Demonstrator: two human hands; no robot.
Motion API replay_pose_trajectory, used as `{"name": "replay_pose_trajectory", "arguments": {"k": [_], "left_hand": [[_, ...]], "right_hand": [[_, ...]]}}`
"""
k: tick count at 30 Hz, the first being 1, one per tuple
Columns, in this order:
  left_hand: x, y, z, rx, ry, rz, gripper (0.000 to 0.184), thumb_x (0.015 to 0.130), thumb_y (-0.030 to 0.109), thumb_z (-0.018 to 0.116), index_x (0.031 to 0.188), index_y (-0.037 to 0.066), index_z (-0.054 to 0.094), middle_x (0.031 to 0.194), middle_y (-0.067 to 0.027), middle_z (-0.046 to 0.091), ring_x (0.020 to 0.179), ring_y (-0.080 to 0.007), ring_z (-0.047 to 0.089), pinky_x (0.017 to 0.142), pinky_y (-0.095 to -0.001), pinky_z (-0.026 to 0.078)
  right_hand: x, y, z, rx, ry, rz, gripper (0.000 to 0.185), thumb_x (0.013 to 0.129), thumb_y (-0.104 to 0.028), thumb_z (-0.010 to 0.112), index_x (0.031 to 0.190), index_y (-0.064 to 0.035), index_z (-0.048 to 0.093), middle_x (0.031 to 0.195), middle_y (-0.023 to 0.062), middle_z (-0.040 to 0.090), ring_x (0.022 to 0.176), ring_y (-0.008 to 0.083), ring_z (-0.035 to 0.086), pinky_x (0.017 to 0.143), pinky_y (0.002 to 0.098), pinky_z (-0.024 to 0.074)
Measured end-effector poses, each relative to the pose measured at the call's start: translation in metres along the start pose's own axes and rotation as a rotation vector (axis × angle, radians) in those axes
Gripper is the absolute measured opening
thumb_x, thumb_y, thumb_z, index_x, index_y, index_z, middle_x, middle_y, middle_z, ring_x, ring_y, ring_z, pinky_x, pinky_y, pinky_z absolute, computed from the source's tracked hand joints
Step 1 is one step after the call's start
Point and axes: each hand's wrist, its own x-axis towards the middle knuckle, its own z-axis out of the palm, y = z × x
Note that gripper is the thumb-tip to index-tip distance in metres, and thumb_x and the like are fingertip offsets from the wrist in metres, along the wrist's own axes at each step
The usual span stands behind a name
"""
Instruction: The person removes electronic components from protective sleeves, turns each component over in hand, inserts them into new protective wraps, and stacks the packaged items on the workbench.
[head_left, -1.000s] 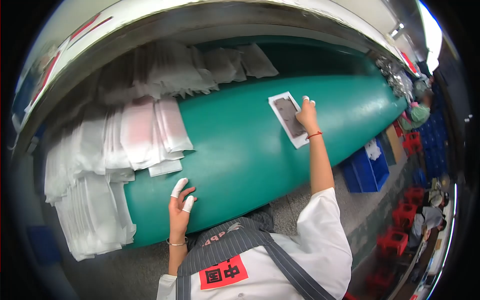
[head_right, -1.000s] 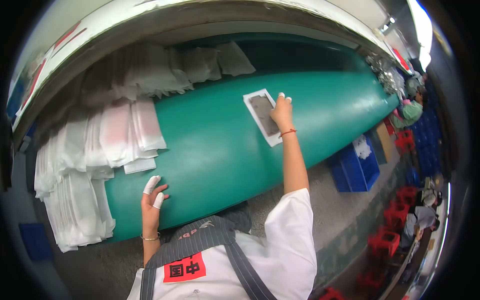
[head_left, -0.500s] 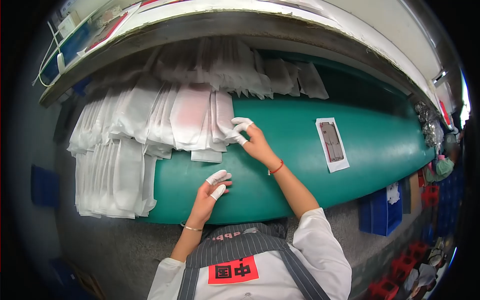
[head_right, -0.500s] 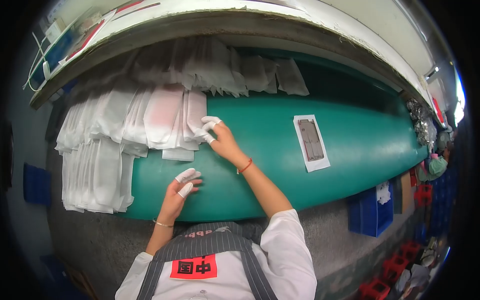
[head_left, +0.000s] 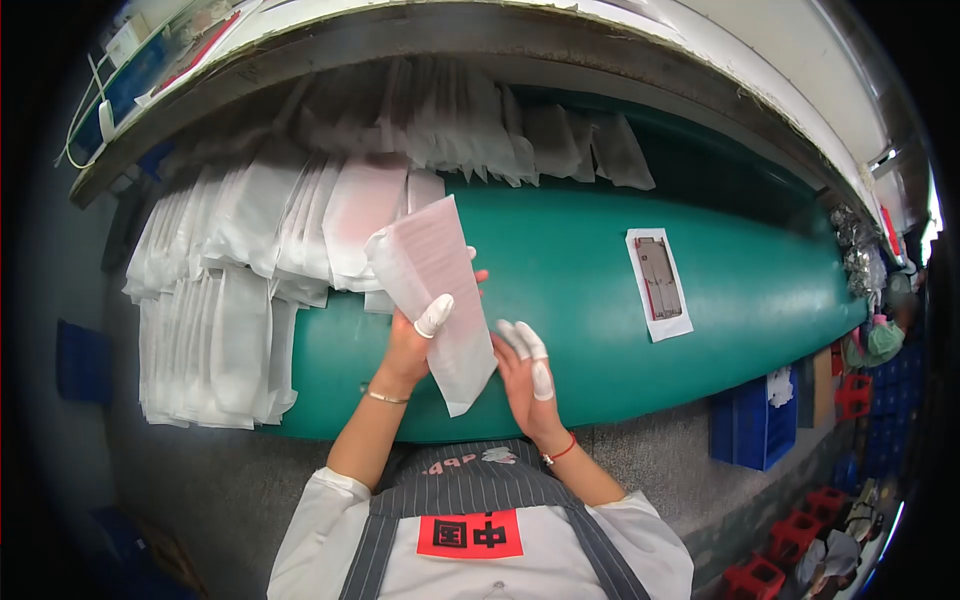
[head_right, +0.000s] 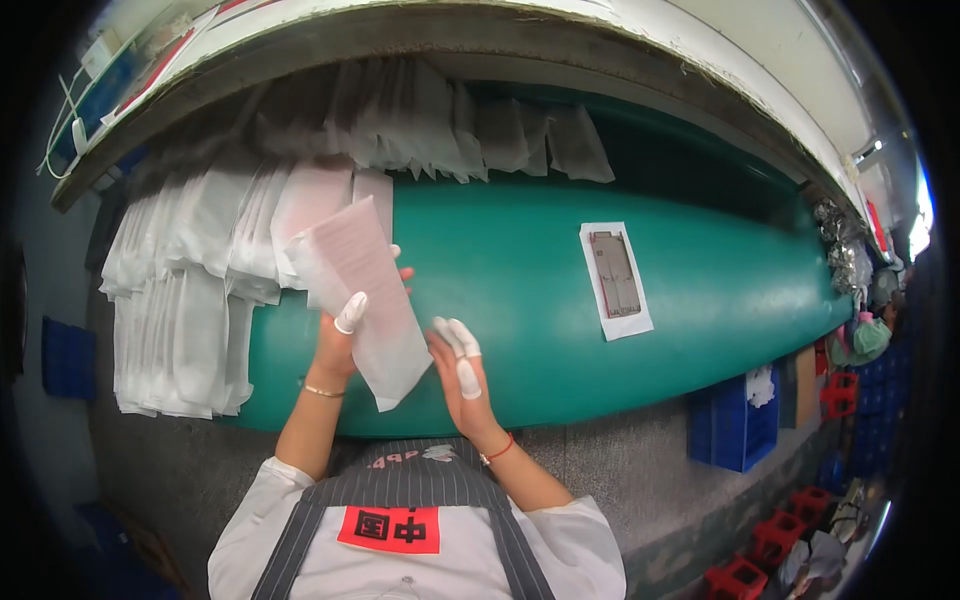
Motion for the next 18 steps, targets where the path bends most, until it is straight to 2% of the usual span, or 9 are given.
{"name": "replay_pose_trajectory", "arguments": {"k": [2, 5, 8, 9, 10, 12, 14, 16, 18], "left_hand": [[-0.002, 0.008, 0.007, 0.054, -0.022, 0.078, 0.061, 0.079, 0.021, 0.058, 0.128, 0.001, 0.029, 0.126, -0.0133, 0.040, 0.111, -0.0281, 0.047, 0.090, -0.0379, 0.041], [-0.006, 0.022, 0.008, 0.133, -0.011, 0.224, 0.067, 0.076, 0.025, 0.060, 0.129, 0.001, 0.027, 0.127, -0.0141, 0.039, 0.113, -0.0295, 0.045, 0.092, -0.0393, 0.039], [-0.016, 0.042, 0.000, 0.142, 0.095, 0.356, 0.072, 0.075, 0.029, 0.058, 0.130, -0.001, 0.023, 0.128, -0.0178, 0.036, 0.113, -0.0310, 0.043, 0.094, -0.0425, 0.037], [-0.018, 0.049, 0.001, 0.143, 0.146, 0.424, 0.072, 0.076, 0.030, 0.056, 0.130, -0.002, 0.022, 0.128, -0.0189, 0.035, 0.113, -0.0311, 0.044, 0.094, -0.0436, 0.037], [-0.020, 0.055, -0.002, 0.171, 0.197, 0.469, 0.070, 0.078, 0.031, 0.053, 0.130, -0.003, 0.022, 0.128, -0.0204, 0.034, 0.113, -0.0312, 0.043, 0.095, -0.0443, 0.036], [-0.031, 0.065, -0.011, 0.068, 0.269, 0.416, 0.067, 0.083, 0.036, 0.040, 0.131, -0.004, 0.019, 0.130, -0.0209, 0.032, 0.116, -0.0315, 0.039, 0.098, -0.0428, 0.034], [-0.053, 0.061, -0.045, -0.095, 0.309, 0.364, 0.059, 0.083, 0.027, 0.042, 0.130, -0.004, 0.023, 0.127, -0.0201, 0.037, 0.114, -0.0293, 0.042, 0.095, -0.0419, 0.037], [-0.070, 0.047, -0.075, -0.017, 0.563, 0.095, 0.053, 0.081, 0.016, 0.053, 0.125, -0.004, 0.032, 0.119, -0.0180, 0.047, 0.104, -0.0265, 0.051, 0.088, -0.0356, 0.043], [-0.083, 0.019, -0.101, 0.347, 0.464, -0.348, 0.049, 0.078, 0.008, 0.058, 0.121, -0.004, 0.037, 0.112, -0.0139, 0.052, 0.098, -0.0245, 0.055, 0.084, -0.0332, 0.045]], "right_hand": [[0.006, 0.010, 0.001, 0.263, -0.043, 0.300, 0.074, 0.085, -0.052, 0.038, 0.133, -0.0004, 0.015, 0.138, 0.0142, 0.022, 0.128, 0.0261, 0.022, 0.104, 0.0389, 0.0183], [0.015, 0.008, 0.022, 0.427, -0.165, 0.419, 0.079, 0.083, -0.059, 0.037, 0.133, -0.0011, 0.017, 0.138, 0.0096, 0.025, 0.126, 0.0213, 0.027, 0.103, 0.0360, 0.0224], [0.015, 0.014, 0.014, 0.411, -0.195, 0.411, 0.060, 0.084, -0.030, 0.051, 0.129, -0.0004, 0.024, 0.131, 0.0115, 0.035, 0.121, 0.0231, 0.035, 0.101, 0.0379, 0.0267], [0.014, 0.016, 0.006, 0.421, -0.142, 0.416, 0.055, 0.079, -0.009, 0.055, 0.126, -0.0006, 0.028, 0.124, 0.0130, 0.041, 0.115, 0.0229, 0.041, 0.098, 0.0370, 0.0324], [0.014, 0.011, 0.000, 0.349, -0.103, 0.369, 0.055, 0.077, -0.005, 0.056, 0.125, -0.0010, 0.029, 0.121, 0.0127, 0.042, 0.113, 0.0221, 0.043, 0.096, 0.0357, 0.0346], [0.016, -0.011, -0.012, 0.249, -0.012, 0.273, 0.054, 0.075, 0.002, 0.057, 0.123, -0.0018, 0.033, 0.116, 0.0109, 0.046, 0.107, 0.0196, 0.047, 0.092, 0.0321, 0.0386], [0.022, -0.027, -0.032, 0.061, 0.034, 0.072, 0.050, 0.076, 0.002, 0.056, 0.122, -0.0016, 0.036, 0.114, 0.0097, 0.047, 0.106, 0.0184, 0.047, 0.093, 0.0315, 0.0381], [0.028, -0.051, -0.036, 0.046, 0.117, 0.002, 0.047, 0.079, 0.001, 0.054, 0.122, 0.0000, 0.036, 0.108, 0.0110, 0.052, 0.099, 0.0187, 0.053, 0.088, 0.0313, 0.0425], [0.034, -0.059, -0.039, 0.047, 0.166, 0.010, 0.039, 0.082, -0.002, 0.053, 0.117, 0.0000, 0.038, 0.102, 0.0112, 0.055, 0.091, 0.0171, 0.056, 0.081, 0.0297, 0.0467]]}}
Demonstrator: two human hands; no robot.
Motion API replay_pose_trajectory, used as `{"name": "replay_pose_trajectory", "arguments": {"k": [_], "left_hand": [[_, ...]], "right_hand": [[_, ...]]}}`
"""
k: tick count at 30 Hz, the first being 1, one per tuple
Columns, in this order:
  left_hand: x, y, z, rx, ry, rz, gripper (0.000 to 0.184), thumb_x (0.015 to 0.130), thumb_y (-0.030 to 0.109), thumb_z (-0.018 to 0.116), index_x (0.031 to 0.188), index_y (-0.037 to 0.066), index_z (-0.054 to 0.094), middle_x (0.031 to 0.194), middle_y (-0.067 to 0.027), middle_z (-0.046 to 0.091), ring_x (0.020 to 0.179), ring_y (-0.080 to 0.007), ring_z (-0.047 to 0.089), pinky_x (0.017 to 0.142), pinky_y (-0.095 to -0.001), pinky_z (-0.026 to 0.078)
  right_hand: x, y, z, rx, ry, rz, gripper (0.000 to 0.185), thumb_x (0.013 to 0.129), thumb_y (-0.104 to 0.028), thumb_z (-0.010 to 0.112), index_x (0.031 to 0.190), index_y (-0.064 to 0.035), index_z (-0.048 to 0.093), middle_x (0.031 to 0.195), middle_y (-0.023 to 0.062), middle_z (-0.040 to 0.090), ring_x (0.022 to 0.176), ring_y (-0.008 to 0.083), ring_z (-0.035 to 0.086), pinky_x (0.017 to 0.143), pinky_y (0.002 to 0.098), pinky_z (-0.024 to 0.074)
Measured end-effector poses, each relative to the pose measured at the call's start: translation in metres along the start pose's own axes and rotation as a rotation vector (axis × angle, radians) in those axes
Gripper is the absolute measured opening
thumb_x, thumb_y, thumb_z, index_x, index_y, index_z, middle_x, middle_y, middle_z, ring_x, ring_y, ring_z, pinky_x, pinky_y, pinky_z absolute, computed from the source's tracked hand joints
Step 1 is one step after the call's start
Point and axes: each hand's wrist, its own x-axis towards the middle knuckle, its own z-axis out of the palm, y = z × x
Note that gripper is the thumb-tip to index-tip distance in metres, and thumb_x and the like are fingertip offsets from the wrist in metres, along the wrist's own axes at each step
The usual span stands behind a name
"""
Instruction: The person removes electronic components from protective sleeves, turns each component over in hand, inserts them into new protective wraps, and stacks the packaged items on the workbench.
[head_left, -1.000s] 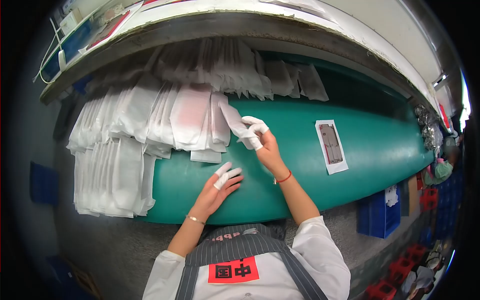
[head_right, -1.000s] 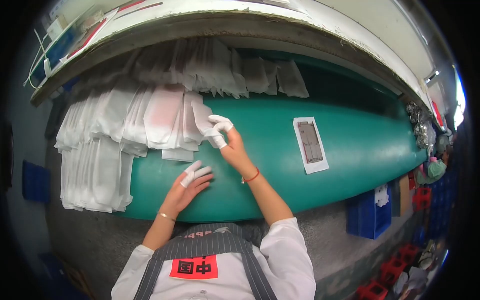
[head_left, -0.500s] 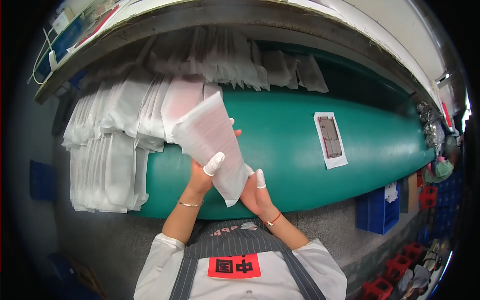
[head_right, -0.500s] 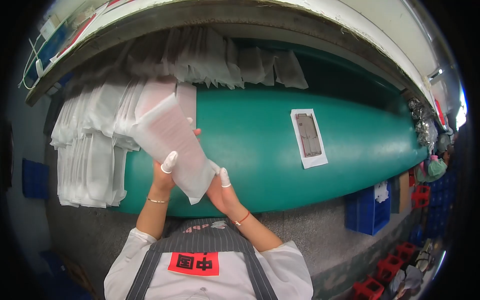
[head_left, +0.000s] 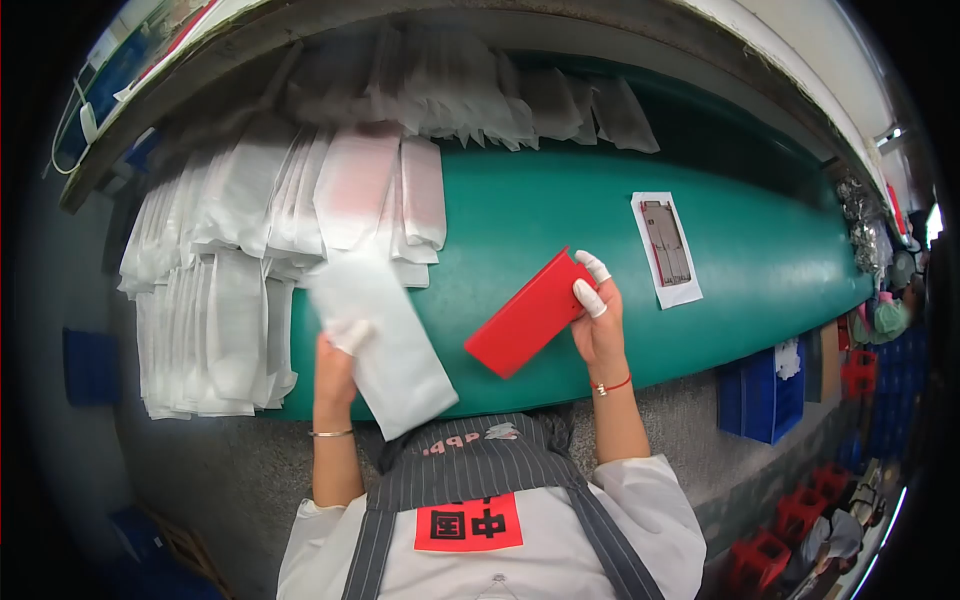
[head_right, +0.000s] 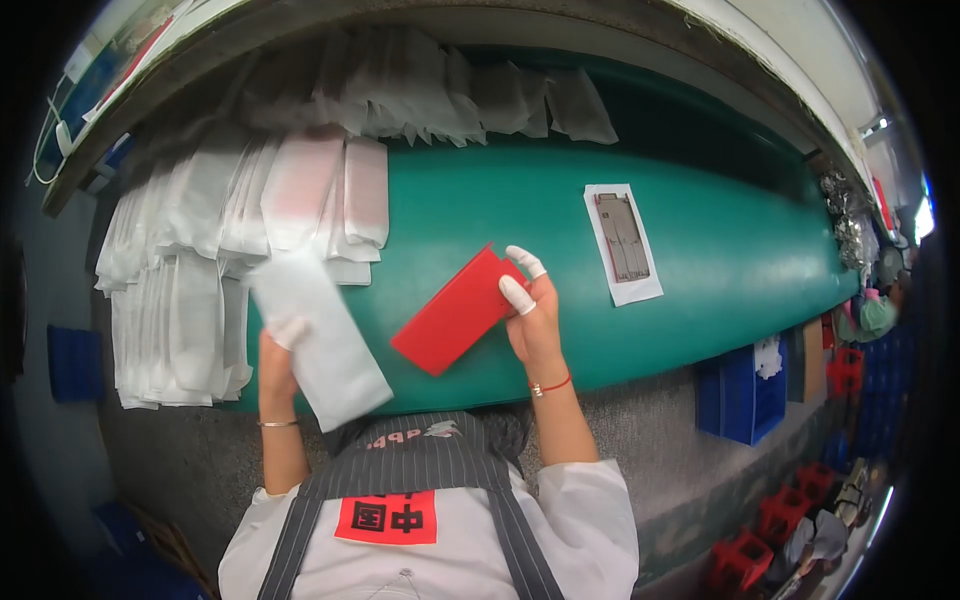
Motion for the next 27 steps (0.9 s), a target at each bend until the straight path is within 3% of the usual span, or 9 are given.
{"name": "replay_pose_trajectory", "arguments": {"k": [2, 5, 6, 8, 11, 15, 18, 20, 27], "left_hand": [[0.003, -0.040, 0.017, 0.553, -0.103, 0.304, 0.056, 0.075, 0.006, 0.063, 0.123, -0.003, 0.036, 0.104, -0.0149, 0.056, 0.093, -0.0238, 0.057, 0.081, -0.0335, 0.045], [-0.018, -0.025, 0.056, 1.228, 0.294, 0.845, 0.067, 0.068, 0.005, 0.067, 0.126, -0.002, 0.033, 0.117, -0.0217, 0.044, 0.103, -0.0351, 0.046, 0.085, -0.0401, 0.040], [-0.022, -0.025, 0.057, 1.309, 0.309, 0.913, 0.069, 0.066, 0.005, 0.068, 0.125, -0.002, 0.034, 0.123, -0.0208, 0.037, 0.108, -0.0380, 0.039, 0.087, -0.0406, 0.037], [-0.026, -0.026, 0.060, 1.138, 0.148, 0.974, 0.068, 0.068, 0.008, 0.069, 0.125, -0.001, 0.035, 0.118, -0.0204, 0.042, 0.102, -0.0334, 0.045, 0.082, -0.0372, 0.040], [-0.028, -0.030, 0.062, 0.018, -0.382, -0.005, 0.051, 0.083, 0.012, 0.057, 0.127, 0.000, 0.035, 0.107, -0.0096, 0.054, 0.086, -0.0137, 0.054, 0.071, -0.0273, 0.044], [-0.022, -0.043, 0.067, -0.097, -0.373, 0.087, 0.040, 0.086, 0.002, 0.049, 0.124, -0.002, 0.037, 0.112, -0.0114, 0.052, 0.102, -0.0153, 0.051, 0.088, -0.0273, 0.042], [-0.017, -0.049, 0.065, -0.108, -0.306, 0.138, 0.040, 0.085, 0.002, 0.049, 0.123, -0.003, 0.037, 0.115, -0.0122, 0.051, 0.105, -0.0159, 0.050, 0.088, -0.0267, 0.041], [-0.015, -0.048, 0.064, -0.122, -0.304, 0.125, 0.040, 0.086, 0.002, 0.049, 0.123, -0.003, 0.037, 0.115, -0.0123, 0.051, 0.105, -0.0160, 0.050, 0.088, -0.0268, 0.041], [-0.006, -0.042, 0.066, -0.138, -0.300, 0.101, 0.041, 0.086, 0.005, 0.049, 0.124, -0.003, 0.036, 0.117, -0.0119, 0.050, 0.107, -0.0161, 0.048, 0.091, -0.0276, 0.039]], "right_hand": [[0.007, -0.003, 0.004, -0.015, -0.022, 0.040, 0.031, 0.083, -0.002, 0.053, 0.112, -0.0006, 0.041, 0.094, 0.0100, 0.058, 0.083, 0.0149, 0.058, 0.074, 0.0277, 0.0489], [0.011, 0.011, 0.018, -0.054, -0.052, 0.144, 0.027, 0.082, 0.000, 0.054, 0.107, -0.0005, 0.044, 0.092, 0.0101, 0.058, 0.081, 0.0133, 0.058, 0.069, 0.0246, 0.0495], [0.011, 0.016, 0.023, -0.073, -0.062, 0.157, 0.027, 0.082, 0.000, 0.055, 0.106, -0.0005, 0.044, 0.091, 0.0102, 0.059, 0.080, 0.0132, 0.058, 0.068, 0.0243, 0.0495], [0.011, 0.028, 0.033, -0.121, -0.080, 0.166, 0.025, 0.082, -0.001, 0.055, 0.104, -0.0005, 0.044, 0.090, 0.0104, 0.060, 0.079, 0.0126, 0.058, 0.068, 0.0240, 0.0491], [0.013, 0.046, 0.044, -0.238, -0.123, 0.136, 0.026, 0.082, -0.002, 0.056, 0.104, 0.0001, 0.043, 0.089, 0.0101, 0.060, 0.079, 0.0117, 0.058, 0.068, 0.0240, 0.0481], [0.013, 0.058, 0.049, -0.310, -0.145, 0.173, 0.026, 0.084, -0.005, 0.055, 0.106, -0.0016, 0.043, 0.093, 0.0100, 0.059, 0.083, 0.0110, 0.057, 0.072, 0.0228, 0.0472], [0.004, 0.063, 0.040, -0.362, -0.124, 0.195, 0.025, 0.090, -0.019, 0.046, 0.110, -0.0034, 0.042, 0.104, 0.0066, 0.054, 0.093, 0.0114, 0.052, 0.076, 0.0251, 0.0446], [-0.006, 0.071, 0.029, -0.293, -0.064, 0.278, 0.028, 0.091, -0.020, 0.044, 0.111, -0.0012, 0.043, 0.098, 0.0073, 0.055, 0.086, 0.0114, 0.053, 0.072, 0.0260, 0.0456], [-0.025, 0.070, 0.028, -0.251, -0.101, 0.313, 0.018, 0.090, -0.011, 0.043, 0.106, -0.0041, 0.047, 0.099, 0.0060, 0.055, 0.092, 0.0129, 0.054, 0.076, 0.0296, 0.0482]]}}
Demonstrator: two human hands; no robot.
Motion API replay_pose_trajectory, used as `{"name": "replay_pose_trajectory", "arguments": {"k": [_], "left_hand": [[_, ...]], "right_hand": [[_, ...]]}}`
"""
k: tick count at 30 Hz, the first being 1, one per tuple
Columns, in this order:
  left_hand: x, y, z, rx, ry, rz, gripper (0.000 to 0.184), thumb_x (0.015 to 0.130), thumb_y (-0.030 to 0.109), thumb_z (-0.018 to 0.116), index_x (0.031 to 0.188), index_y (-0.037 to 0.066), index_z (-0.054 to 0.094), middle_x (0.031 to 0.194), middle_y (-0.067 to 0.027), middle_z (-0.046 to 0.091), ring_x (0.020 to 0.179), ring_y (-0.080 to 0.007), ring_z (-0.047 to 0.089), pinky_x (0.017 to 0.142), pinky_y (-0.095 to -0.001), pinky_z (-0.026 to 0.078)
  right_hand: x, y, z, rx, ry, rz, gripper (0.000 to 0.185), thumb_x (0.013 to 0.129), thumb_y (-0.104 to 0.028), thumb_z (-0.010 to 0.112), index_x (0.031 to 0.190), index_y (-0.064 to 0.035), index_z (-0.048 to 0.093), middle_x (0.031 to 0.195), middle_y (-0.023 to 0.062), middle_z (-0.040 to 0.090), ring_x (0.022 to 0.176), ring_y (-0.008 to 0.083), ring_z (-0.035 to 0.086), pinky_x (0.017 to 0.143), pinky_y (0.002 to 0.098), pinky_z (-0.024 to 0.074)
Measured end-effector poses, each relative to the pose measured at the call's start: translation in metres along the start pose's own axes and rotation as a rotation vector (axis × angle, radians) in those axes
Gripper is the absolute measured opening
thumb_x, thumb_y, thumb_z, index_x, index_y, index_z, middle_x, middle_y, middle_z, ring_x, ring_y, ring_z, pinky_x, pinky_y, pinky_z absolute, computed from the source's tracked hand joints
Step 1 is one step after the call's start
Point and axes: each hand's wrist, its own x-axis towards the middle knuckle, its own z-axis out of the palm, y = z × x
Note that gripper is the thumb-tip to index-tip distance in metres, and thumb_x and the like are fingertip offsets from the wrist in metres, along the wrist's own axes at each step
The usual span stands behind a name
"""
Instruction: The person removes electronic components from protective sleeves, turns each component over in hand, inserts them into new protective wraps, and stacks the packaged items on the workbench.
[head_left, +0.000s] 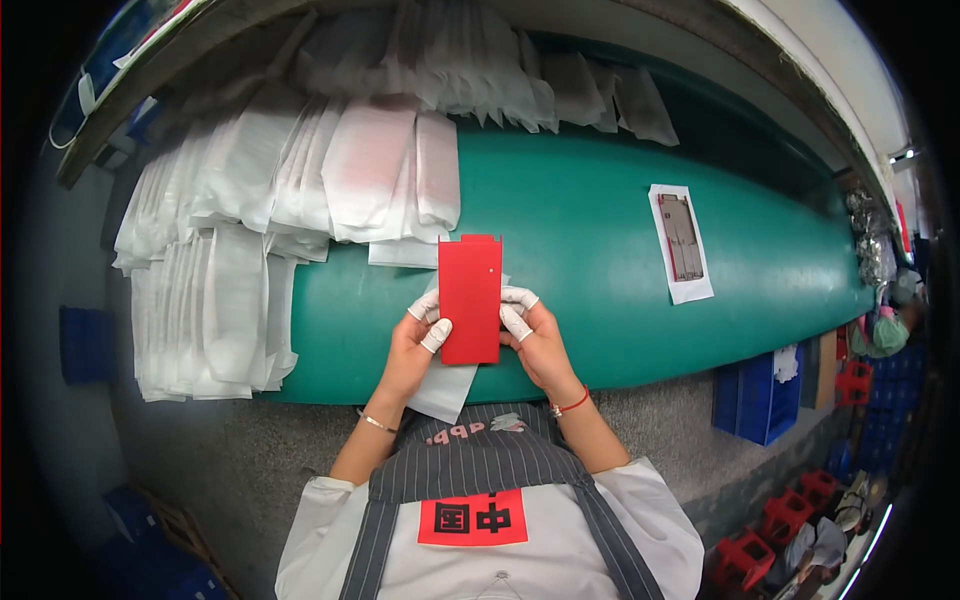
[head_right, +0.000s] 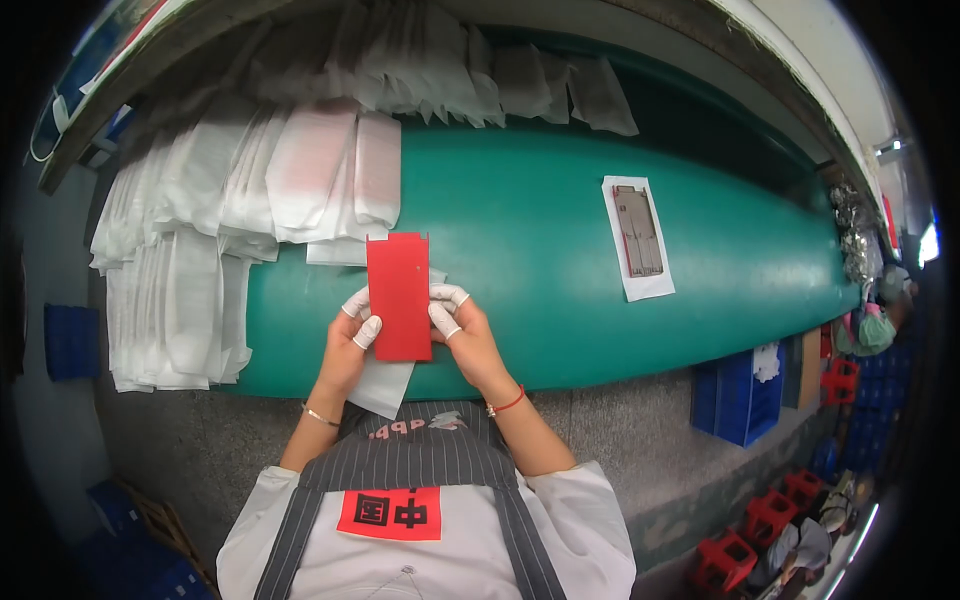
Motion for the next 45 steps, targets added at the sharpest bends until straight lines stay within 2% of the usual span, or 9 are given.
{"name": "replay_pose_trajectory", "arguments": {"k": [5, 14, 18, 21, 25, 33, 37, 42, 45], "left_hand": [[0.002, -0.003, -0.004, -0.107, 0.036, -0.087, 0.043, 0.093, 0.025, 0.038, 0.127, 0.000, 0.035, 0.118, -0.0080, 0.050, 0.104, -0.0135, 0.050, 0.084, -0.0260, 0.044], [0.001, -0.001, -0.005, -0.207, 0.016, -0.085, 0.042, 0.094, 0.023, 0.035, 0.129, 0.001, 0.032, 0.121, -0.0087, 0.047, 0.107, -0.0156, 0.049, 0.086, -0.0276, 0.043], [0.000, 0.003, 0.003, -0.116, 0.042, 0.019, 0.043, 0.093, 0.024, 0.036, 0.130, 0.002, 0.032, 0.122, -0.0084, 0.047, 0.107, -0.0154, 0.049, 0.086, -0.0287, 0.044], [-0.004, 0.007, 0.001, 0.028, -0.053, 0.020, 0.044, 0.093, 0.027, 0.037, 0.129, 0.001, 0.035, 0.107, -0.0053, 0.053, 0.090, -0.0109, 0.054, 0.074, -0.0234, 0.045], [-0.003, 0.012, 0.010, 0.227, -0.108, 0.150, 0.036, 0.093, 0.022, 0.037, 0.124, 0.003, 0.044, 0.078, 0.0008, 0.042, 0.068, -0.0066, 0.043, 0.064, -0.0205, 0.040], [-0.004, 0.013, 0.012, 0.266, -0.123, 0.160, 0.036, 0.093, 0.023, 0.039, 0.122, 0.003, 0.046, 0.078, 0.0007, 0.041, 0.067, -0.0065, 0.042, 0.061, -0.0194, 0.039], [-0.005, 0.016, 0.012, 0.264, -0.056, 0.191, 0.038, 0.089, 0.014, 0.046, 0.124, 0.001, 0.041, 0.087, -0.0013, 0.048, 0.075, -0.0071, 0.048, 0.067, -0.0209, 0.042], [0.003, 0.012, 0.005, 0.168, 0.042, 0.090, 0.046, 0.085, 0.005, 0.053, 0.126, -0.003, 0.034, 0.105, -0.0072, 0.053, 0.084, -0.0078, 0.052, 0.075, -0.0226, 0.045], [0.001, 0.012, 0.003, 0.111, -0.006, -0.035, 0.053, 0.085, 0.022, 0.055, 0.126, -0.003, 0.034, 0.107, -0.0070, 0.053, 0.086, -0.0078, 0.052, 0.074, -0.0228, 0.045]], "right_hand": [[0.004, 0.000, 0.000, 0.052, 0.009, 0.003, 0.020, 0.089, -0.009, 0.046, 0.107, -0.0032, 0.046, 0.101, 0.0073, 0.056, 0.092, 0.0137, 0.055, 0.075, 0.0301, 0.0495], [0.004, -0.004, 0.006, 0.115, 0.003, 0.028, 0.021, 0.089, -0.009, 0.046, 0.108, -0.0023, 0.046, 0.101, 0.0082, 0.056, 0.092, 0.0142, 0.055, 0.075, 0.0303, 0.0503], [0.003, 0.002, 0.007, -0.042, -0.062, -0.003, 0.038, 0.085, -0.006, 0.051, 0.120, -0.0005, 0.038, 0.107, 0.0086, 0.050, 0.093, 0.0131, 0.054, 0.078, 0.0272, 0.0471], [0.007, 0.015, 0.002, -0.079, -0.190, 0.055, 0.052, 0.083, -0.003, 0.054, 0.128, 0.0006, 0.029, 0.104, 0.0079, 0.050, 0.090, 0.0126, 0.053, 0.079, 0.0256, 0.0448], [0.007, 0.011, 0.003, 0.043, -0.325, 0.123, 0.054, 0.084, -0.005, 0.050, 0.132, -0.0004, 0.025, 0.108, 0.0092, 0.051, 0.095, 0.0162, 0.054, 0.081, 0.0313, 0.0474], [0.009, 0.014, 0.001, 0.045, -0.325, 0.117, 0.059, 0.083, -0.004, 0.052, 0.134, -0.0006, 0.021, 0.109, 0.0086, 0.051, 0.097, 0.0169, 0.053, 0.085, 0.0314, 0.0448], [0.006, 0.010, 0.007, 0.042, -0.218, 0.085, 0.052, 0.082, -0.001, 0.053, 0.128, 0.0010, 0.030, 0.101, 0.0075, 0.052, 0.090, 0.0129, 0.053, 0.079, 0.0275, 0.0462], [0.005, 0.003, 0.007, -0.162, -0.082, -0.218, 0.045, 0.080, -0.001, 0.057, 0.121, 0.0016, 0.038, 0.104, 0.0078, 0.052, 0.094, 0.0134, 0.051, 0.082, 0.0269, 0.0437], [-0.001, -0.006, 0.016, -0.228, -0.158, -0.215, 0.035, 0.087, -0.010, 0.051, 0.119, 0.0009, 0.043, 0.102, 0.0054, 0.053, 0.092, 0.0121, 0.052, 0.082, 0.0270, 0.0430]]}}
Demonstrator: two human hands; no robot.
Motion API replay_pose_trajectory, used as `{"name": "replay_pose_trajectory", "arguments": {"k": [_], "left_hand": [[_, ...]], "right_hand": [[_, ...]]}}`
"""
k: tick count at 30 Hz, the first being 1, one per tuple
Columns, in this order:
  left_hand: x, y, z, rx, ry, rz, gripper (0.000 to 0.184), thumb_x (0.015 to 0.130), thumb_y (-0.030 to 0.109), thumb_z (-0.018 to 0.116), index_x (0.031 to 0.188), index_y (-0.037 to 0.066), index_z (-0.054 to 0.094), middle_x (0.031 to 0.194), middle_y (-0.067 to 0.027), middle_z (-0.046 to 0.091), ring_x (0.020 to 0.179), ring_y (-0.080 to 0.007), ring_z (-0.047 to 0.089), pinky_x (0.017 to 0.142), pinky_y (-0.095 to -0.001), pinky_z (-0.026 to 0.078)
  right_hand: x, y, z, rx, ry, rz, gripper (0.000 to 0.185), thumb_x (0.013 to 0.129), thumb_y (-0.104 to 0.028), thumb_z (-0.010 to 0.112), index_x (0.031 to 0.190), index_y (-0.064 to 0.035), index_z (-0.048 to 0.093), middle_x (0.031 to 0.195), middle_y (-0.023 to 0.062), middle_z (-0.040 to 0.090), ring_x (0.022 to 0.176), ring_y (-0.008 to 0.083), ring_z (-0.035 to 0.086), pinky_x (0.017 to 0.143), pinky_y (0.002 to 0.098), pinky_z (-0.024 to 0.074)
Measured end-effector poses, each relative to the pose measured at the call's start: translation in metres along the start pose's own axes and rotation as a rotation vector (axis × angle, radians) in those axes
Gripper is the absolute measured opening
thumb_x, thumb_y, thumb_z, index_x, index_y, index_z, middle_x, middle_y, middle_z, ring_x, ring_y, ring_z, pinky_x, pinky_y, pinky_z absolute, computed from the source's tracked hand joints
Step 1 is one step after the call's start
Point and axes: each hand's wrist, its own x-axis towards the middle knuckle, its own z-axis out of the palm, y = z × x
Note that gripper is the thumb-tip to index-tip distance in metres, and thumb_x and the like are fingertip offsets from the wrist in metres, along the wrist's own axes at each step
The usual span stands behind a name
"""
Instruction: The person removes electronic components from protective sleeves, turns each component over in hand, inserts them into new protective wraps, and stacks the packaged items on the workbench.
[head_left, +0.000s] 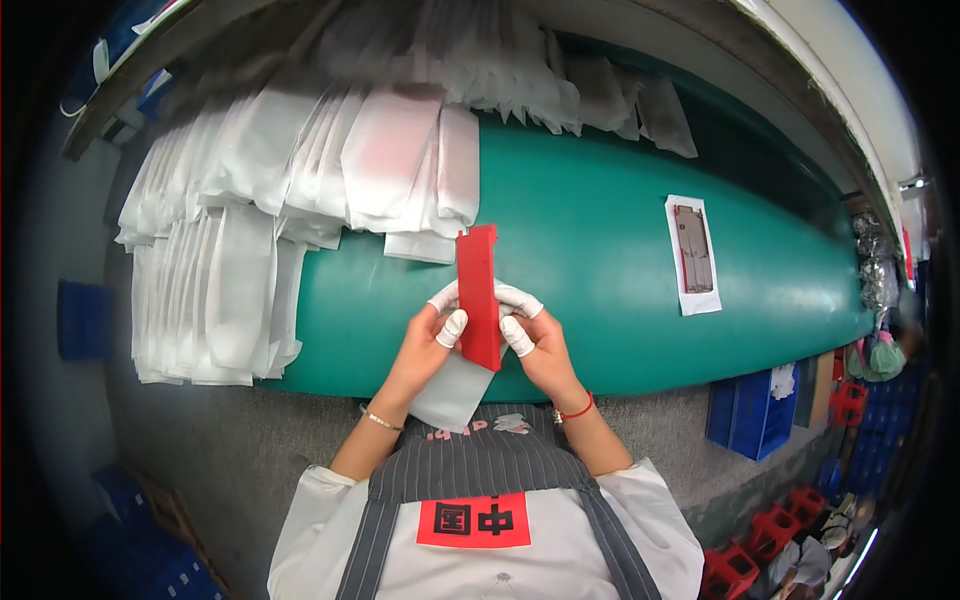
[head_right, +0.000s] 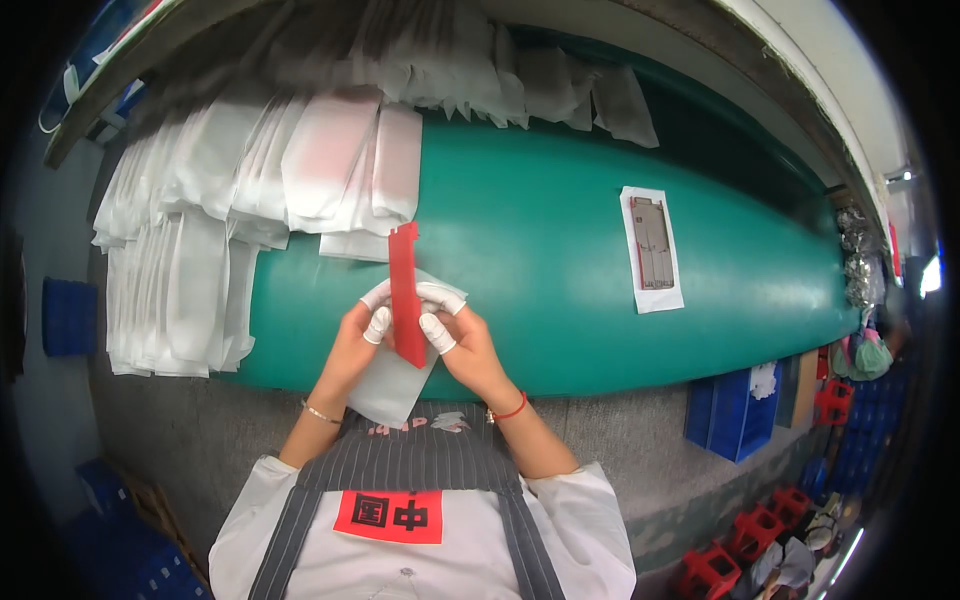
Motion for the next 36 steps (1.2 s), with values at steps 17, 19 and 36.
{"name": "replay_pose_trajectory", "arguments": {"k": [17, 19, 36], "left_hand": [[0.007, 0.003, -0.008, -1.126, -0.307, -0.208, 0.080, 0.078, 0.065, 0.035, 0.132, 0.007, 0.026, 0.126, -0.0137, 0.039, 0.091, -0.0311, 0.054, 0.073, -0.0378, 0.050], [0.006, 0.005, -0.007, -1.169, -0.319, -0.203, 0.080, 0.078, 0.065, 0.035, 0.133, 0.007, 0.025, 0.130, -0.0143, 0.036, 0.092, -0.0321, 0.054, 0.073, -0.0391, 0.050], [0.003, 0.007, -0.005, -1.229, -0.301, -0.221, 0.079, 0.079, 0.064, 0.034, 0.133, 0.007, 0.024, 0.134, -0.0143, 0.031, 0.092, -0.0336, 0.054, 0.070, -0.0424, 0.051]], "right_hand": [[-0.016, 0.003, -0.002, -1.234, 0.161, -0.122, 0.027, 0.068, -0.013, 0.067, 0.091, -0.0024, 0.058, 0.087, 0.0116, 0.052, 0.077, 0.0275, 0.054, 0.062, 0.0352, 0.0446], [-0.010, 0.001, -0.008, -1.241, 0.157, -0.152, 0.027, 0.069, -0.012, 0.065, 0.093, -0.0016, 0.058, 0.088, 0.0132, 0.051, 0.081, 0.0296, 0.053, 0.066, 0.0376, 0.0445], [-0.002, 0.002, -0.021, -1.317, 0.316, -0.145, 0.044, 0.067, -0.022, 0.071, 0.097, 0.0037, 0.052, 0.089, 0.0148, 0.049, 0.080, 0.0305, 0.050, 0.066, 0.0363, 0.0429]]}}
